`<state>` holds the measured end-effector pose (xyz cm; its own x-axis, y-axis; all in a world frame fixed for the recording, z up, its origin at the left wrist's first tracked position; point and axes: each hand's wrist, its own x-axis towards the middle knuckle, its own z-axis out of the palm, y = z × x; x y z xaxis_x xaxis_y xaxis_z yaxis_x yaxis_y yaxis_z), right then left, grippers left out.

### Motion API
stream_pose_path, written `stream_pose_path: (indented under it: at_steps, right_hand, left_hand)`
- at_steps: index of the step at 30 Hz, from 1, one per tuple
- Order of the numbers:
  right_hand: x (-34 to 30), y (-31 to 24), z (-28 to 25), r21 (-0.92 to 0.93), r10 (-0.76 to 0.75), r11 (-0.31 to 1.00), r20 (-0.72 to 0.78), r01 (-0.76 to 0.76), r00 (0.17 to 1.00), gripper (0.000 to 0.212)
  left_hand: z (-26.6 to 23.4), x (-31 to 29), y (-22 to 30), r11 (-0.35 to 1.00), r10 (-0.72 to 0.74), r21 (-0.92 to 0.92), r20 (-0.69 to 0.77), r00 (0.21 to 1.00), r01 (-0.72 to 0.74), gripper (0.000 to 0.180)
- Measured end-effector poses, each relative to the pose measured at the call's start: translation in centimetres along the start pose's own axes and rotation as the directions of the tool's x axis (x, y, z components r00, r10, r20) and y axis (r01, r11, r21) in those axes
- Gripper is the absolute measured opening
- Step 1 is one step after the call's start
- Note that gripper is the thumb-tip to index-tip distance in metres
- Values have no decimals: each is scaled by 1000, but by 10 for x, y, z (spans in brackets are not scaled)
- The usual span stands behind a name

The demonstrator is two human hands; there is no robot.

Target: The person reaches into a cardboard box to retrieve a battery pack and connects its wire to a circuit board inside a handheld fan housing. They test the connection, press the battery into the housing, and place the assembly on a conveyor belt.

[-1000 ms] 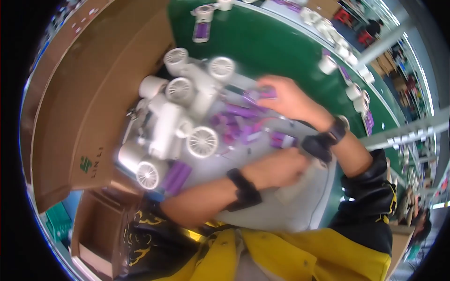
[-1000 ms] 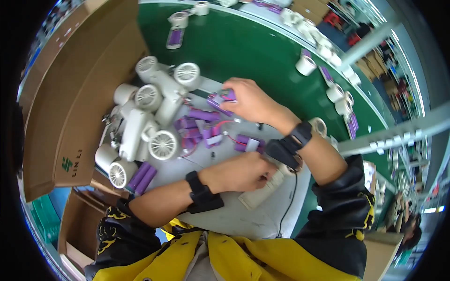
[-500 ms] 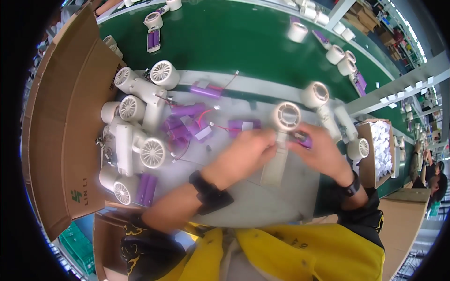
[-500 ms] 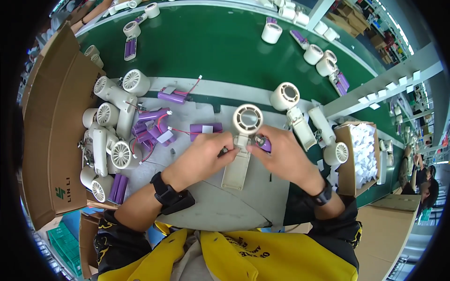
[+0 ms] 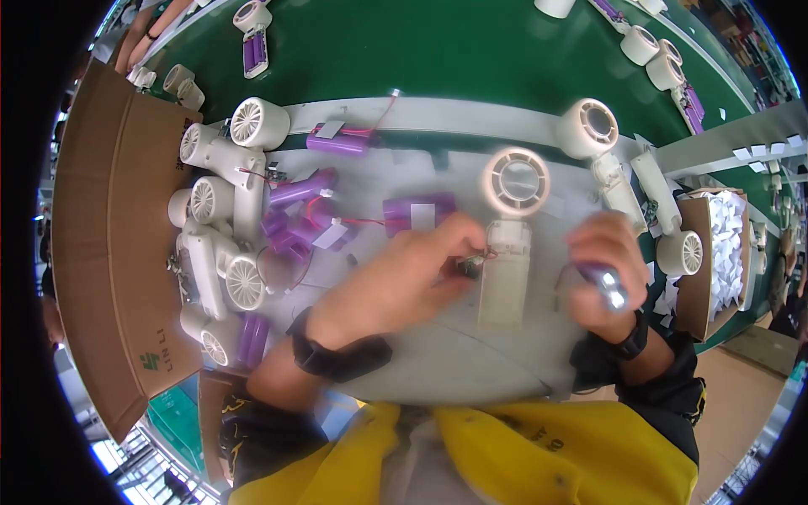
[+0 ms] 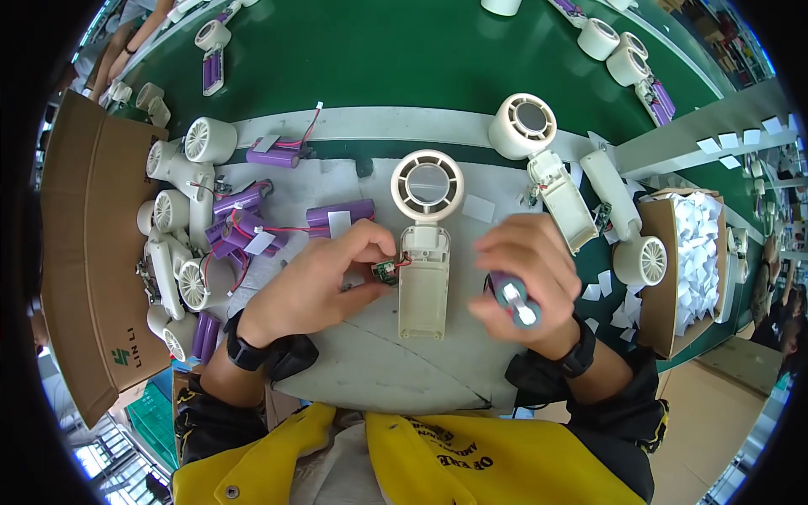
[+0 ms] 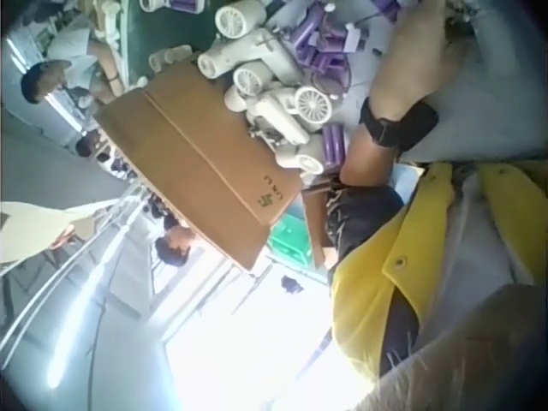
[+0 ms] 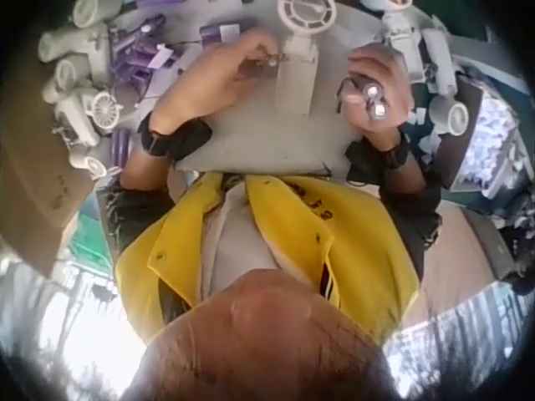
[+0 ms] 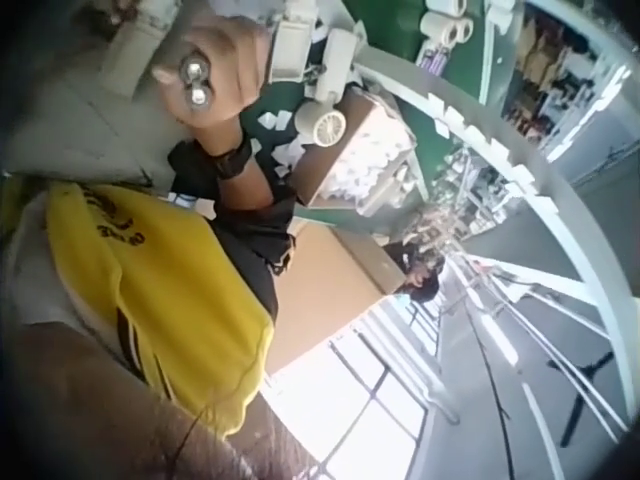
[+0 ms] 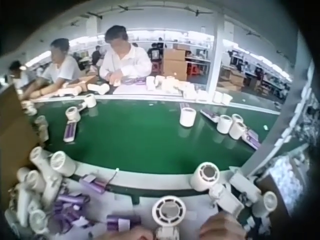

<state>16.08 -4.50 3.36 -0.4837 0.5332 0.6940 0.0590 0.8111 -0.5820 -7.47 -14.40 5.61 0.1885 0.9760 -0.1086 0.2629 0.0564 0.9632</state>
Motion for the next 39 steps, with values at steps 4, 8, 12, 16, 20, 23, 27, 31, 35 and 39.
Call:
stream_pose_path:
  at_steps: [4, 8, 12, 16, 20, 23, 27, 31, 35, 39]
  right_hand:
    - [-6, -3, -16, -12, -198, 980, 36, 199, 980, 67]
    - [-20, -9, -16, 227, 263, 940, -9, -254, 965, 83]
    - [-19, -17, 0, 697, 528, 602, 18, -389, 849, 73]
    - [5, -27, 12, 534, 626, 683, -76, -498, 776, 59]
    - [5, -24, 14, 625, 660, 594, -19, -506, 751, 58]
    - [3, -23, 2, 332, 548, 755, 153, -565, 823, 48]
    - [3, -20, 1, 91, 136, 981, 302, -170, 944, 37]
    - [3, -22, 20, 36, 20, 999, 353, -35, 936, 31]
    - [0, -23, 22, -7, 32, 999, 364, -32, 931, 35]
    - [1, -24, 21, -21, 18, 1000, 377, -11, 926, 34]
  left_hand:
    - [-2, -1, -2, 993, 33, 113, 44, 998, -38, 30]
    - [-1, 0, -1, 973, 145, 175, 34, 989, -149, 30]
    - [1, 2, -8, 925, 306, 244, -21, 952, -292, 28]
    - [1, -1, -3, 938, 265, 245, -48, 963, -246, 27]
    - [2, -1, 8, 984, 97, 146, 26, 995, -100, 30]
    - [6, -2, 6, 986, 117, 117, -3, 993, -116, 31]
    - [10, 1, -3, 988, -5, -155, -44, 999, -2, 29]
    - [9, 1, -4, 961, -118, -247, 29, 993, 121, 26]
    - [11, 1, -5, 952, -115, -281, 25, 993, 118, 27]
    - [11, 1, -5, 942, -83, -326, -2, 997, 78, 28]
